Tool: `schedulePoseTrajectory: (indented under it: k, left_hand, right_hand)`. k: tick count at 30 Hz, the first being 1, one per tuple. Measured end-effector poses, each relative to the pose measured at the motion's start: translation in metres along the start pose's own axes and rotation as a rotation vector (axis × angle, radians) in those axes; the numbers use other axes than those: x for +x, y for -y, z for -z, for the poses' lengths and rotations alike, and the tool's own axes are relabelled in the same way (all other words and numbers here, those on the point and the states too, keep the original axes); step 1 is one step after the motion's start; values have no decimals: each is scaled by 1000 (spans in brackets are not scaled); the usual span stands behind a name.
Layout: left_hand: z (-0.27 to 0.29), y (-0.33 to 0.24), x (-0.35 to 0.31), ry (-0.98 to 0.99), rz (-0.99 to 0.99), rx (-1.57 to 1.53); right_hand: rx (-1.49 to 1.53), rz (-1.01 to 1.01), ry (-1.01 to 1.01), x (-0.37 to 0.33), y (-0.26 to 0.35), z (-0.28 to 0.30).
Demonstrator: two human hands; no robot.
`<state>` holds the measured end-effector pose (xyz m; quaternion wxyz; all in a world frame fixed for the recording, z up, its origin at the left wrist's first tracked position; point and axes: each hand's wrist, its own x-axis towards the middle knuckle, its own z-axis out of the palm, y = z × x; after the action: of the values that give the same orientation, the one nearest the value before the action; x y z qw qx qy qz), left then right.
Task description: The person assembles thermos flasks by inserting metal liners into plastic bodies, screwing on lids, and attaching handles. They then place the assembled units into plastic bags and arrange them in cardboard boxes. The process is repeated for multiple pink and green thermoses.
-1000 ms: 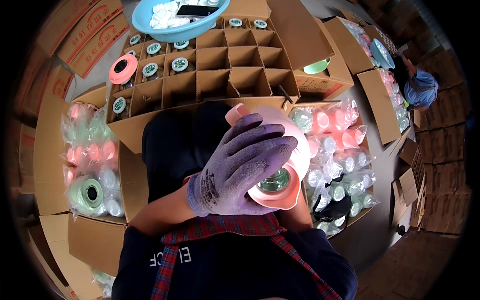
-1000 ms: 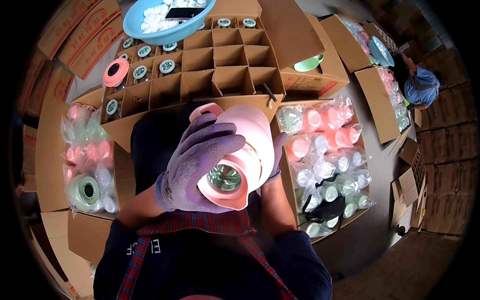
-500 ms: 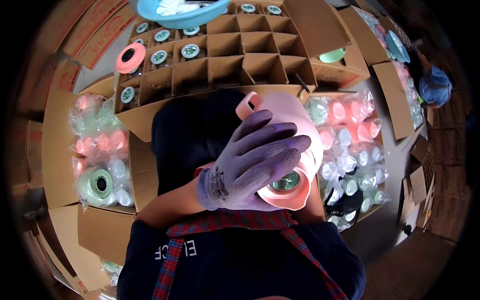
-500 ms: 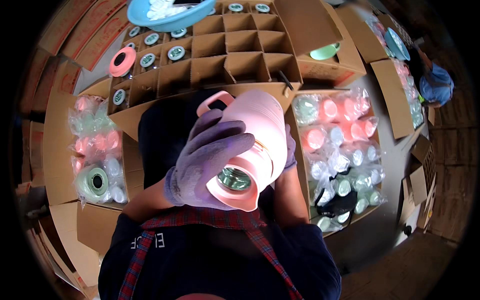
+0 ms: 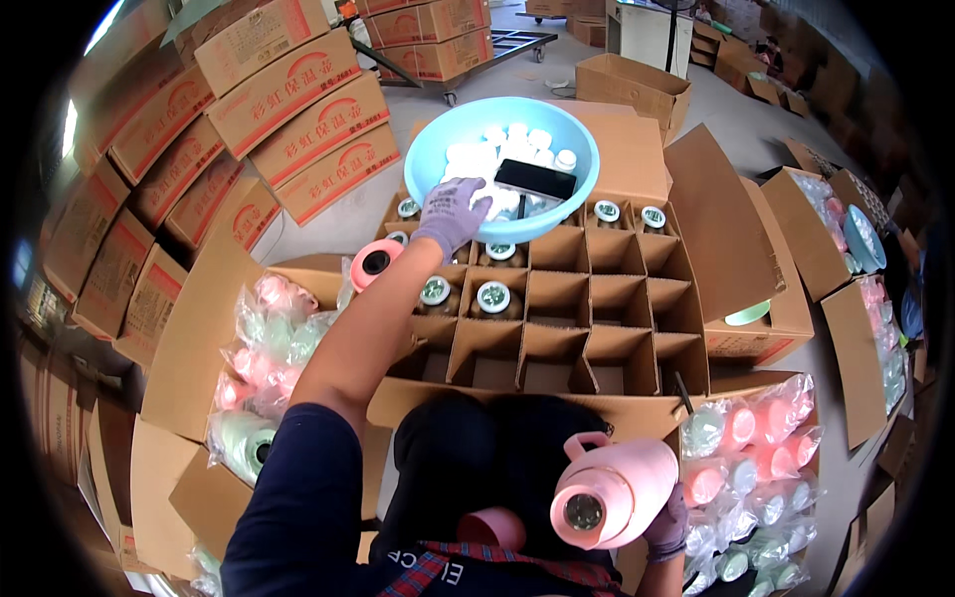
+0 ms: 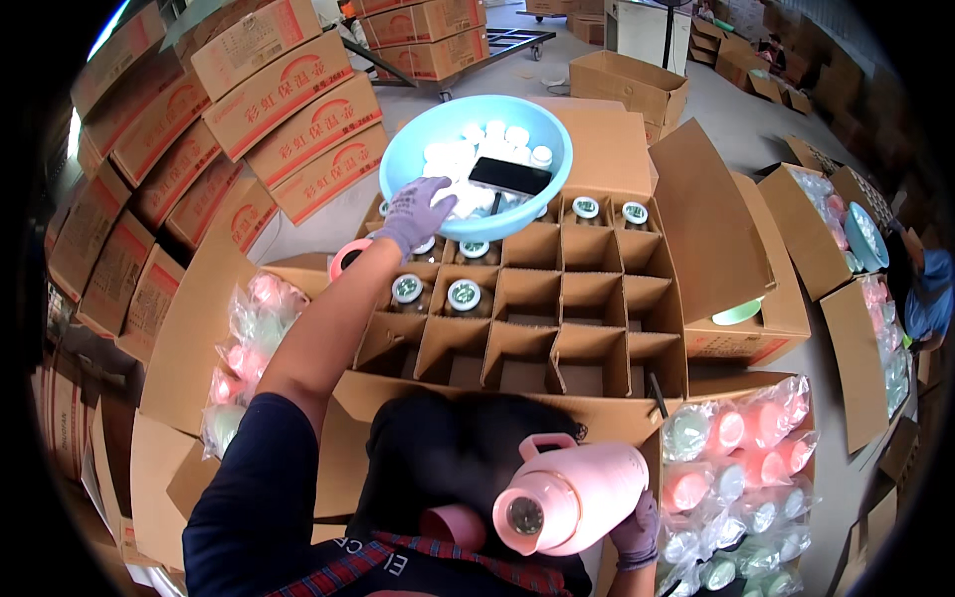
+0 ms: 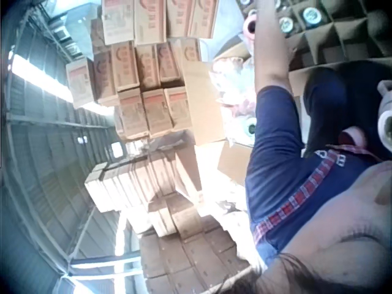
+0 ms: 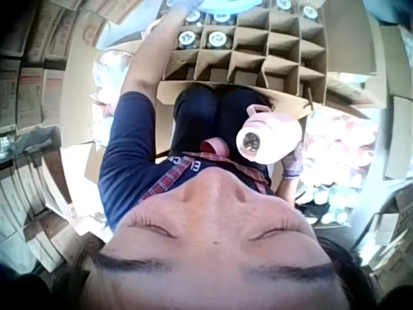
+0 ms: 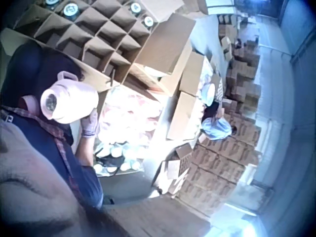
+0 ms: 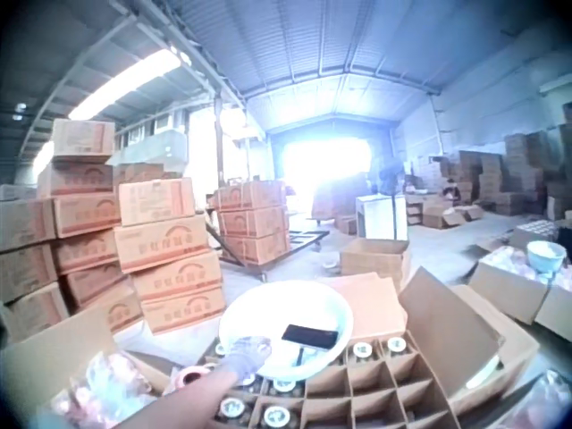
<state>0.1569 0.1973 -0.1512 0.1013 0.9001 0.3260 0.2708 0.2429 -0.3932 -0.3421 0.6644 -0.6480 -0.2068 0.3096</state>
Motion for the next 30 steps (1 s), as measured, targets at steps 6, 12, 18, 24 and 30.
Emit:
schedulePoseTrajectory:
  k: [6,12,18,24,30]
  left_hand:
    - [-52,11,91,655,270,414]
    - [-52,21,98,530,267,355]
    - [71,-99,-45,415,-70,-873]
    - [91,-162,-235,237,102,-1345]
    - [71,-192,-293,-150,-134,-883]
  right_hand:
    - [627,-288,91,9,34,-18]
    - [641,-284,147,17,41,-25]
    - [859,-142,53,15,57,-60]
    - [-353,213,-138,1,65,-69]
    - [42,118,-159,-18,47,-61]
